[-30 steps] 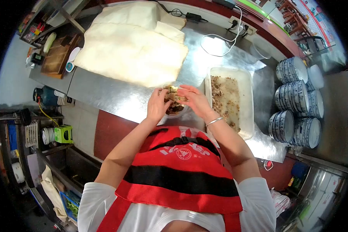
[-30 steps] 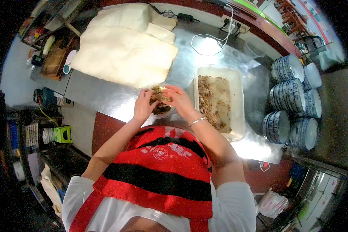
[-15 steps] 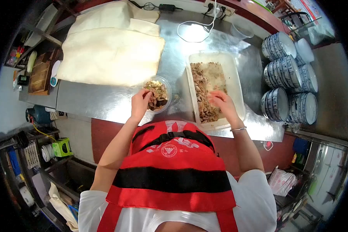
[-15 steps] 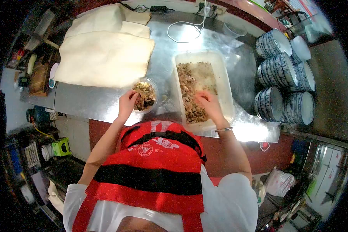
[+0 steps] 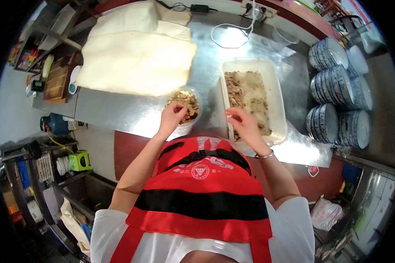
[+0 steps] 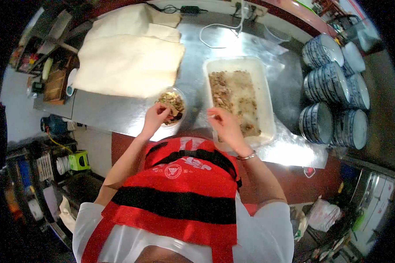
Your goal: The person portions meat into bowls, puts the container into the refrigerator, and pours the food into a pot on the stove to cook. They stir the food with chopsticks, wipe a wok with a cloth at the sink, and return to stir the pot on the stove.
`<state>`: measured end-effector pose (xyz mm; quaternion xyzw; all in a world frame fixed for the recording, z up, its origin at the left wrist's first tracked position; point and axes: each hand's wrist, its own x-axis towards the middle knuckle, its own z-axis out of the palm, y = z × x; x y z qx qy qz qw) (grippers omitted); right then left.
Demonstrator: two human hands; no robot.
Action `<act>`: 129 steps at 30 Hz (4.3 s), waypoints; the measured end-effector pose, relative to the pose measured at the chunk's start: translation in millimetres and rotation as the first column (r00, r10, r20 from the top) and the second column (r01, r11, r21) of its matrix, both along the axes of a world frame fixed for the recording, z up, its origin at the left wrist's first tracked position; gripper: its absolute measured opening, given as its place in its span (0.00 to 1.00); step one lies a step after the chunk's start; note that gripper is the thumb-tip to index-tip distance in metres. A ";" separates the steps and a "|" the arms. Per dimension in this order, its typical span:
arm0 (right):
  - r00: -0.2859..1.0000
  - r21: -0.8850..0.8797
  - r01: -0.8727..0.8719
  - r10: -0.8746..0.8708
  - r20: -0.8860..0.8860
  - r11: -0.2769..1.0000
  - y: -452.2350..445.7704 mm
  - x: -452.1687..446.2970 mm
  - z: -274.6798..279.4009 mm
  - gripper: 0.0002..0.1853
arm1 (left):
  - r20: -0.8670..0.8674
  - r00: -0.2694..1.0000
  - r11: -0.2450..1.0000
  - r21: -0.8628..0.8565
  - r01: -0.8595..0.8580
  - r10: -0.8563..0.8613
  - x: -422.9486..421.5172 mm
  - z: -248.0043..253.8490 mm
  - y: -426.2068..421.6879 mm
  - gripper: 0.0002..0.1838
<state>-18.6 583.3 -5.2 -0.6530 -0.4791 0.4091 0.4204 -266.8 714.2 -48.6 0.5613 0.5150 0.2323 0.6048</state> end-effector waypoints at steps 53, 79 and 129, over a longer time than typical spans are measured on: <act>0.958 -0.090 0.227 -0.239 -0.157 0.970 83.9 -137.6 -44.6 0.13 | -0.188 0.980 0.950 0.312 -0.001 0.063 10.1 -0.9 -20.6 0.12; 0.852 -0.175 0.140 -0.208 -0.480 0.975 88.4 -135.1 -78.0 0.08 | -0.175 0.981 0.940 0.340 -0.017 0.081 10.9 -0.6 -15.3 0.13; 0.997 0.039 0.073 -0.072 -0.013 0.997 82.6 -119.3 -76.9 0.07 | -0.311 0.947 0.876 0.475 0.087 0.075 7.0 6.9 -6.3 0.10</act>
